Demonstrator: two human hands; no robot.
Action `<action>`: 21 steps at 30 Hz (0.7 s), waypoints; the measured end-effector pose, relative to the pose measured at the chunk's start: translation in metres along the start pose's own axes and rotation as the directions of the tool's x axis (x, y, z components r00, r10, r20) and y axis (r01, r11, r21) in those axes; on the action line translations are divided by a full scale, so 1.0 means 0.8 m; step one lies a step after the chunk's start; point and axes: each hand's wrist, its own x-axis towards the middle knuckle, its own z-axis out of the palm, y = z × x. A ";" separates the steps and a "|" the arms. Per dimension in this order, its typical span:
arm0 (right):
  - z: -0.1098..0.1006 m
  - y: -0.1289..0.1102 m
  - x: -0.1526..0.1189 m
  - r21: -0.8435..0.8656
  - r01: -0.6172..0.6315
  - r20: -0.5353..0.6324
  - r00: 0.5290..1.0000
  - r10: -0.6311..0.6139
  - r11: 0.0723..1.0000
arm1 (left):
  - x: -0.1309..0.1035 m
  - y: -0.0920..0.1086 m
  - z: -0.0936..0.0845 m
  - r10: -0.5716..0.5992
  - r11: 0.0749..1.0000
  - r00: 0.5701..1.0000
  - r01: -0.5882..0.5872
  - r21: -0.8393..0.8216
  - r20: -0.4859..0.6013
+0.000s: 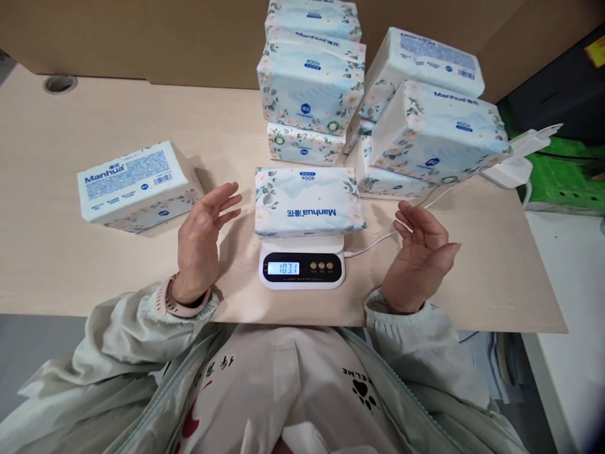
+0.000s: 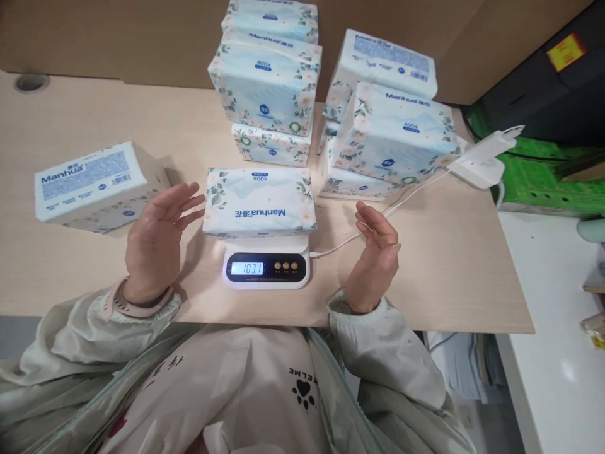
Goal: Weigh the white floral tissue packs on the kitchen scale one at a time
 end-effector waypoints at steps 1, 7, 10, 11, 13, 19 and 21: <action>0.001 0.000 0.000 -0.013 -0.003 0.000 1.000 0.003 1.000 | 0.000 0.000 0.000 0.002 1.000 1.000 -0.002 0.001 -0.001; 0.001 -0.001 -0.001 -0.037 0.005 -0.024 1.000 -0.006 0.999 | 0.002 -0.001 0.000 -0.002 1.000 1.000 0.002 -0.007 -0.006; 0.000 -0.001 0.000 -0.058 0.021 -0.017 1.000 -0.022 0.998 | 0.002 0.001 0.002 -0.005 1.000 1.000 0.005 0.011 0.001; -0.001 -0.002 0.000 -0.062 0.023 -0.014 1.000 -0.024 0.998 | 0.002 0.002 0.002 -0.008 1.000 1.000 0.008 0.017 0.004; 0.000 -0.002 0.000 -0.054 0.019 -0.017 1.000 -0.020 0.998 | 0.001 0.002 0.002 -0.013 1.000 1.000 0.013 0.022 0.007; 0.004 -0.005 -0.002 0.009 -0.006 -0.049 0.999 0.007 1.000 | 0.000 0.003 0.003 -0.026 1.000 1.000 0.026 0.006 -0.003; 0.005 -0.007 -0.002 0.012 -0.012 -0.049 0.999 0.012 1.000 | -0.001 0.005 0.004 -0.035 0.999 0.999 0.035 0.000 -0.011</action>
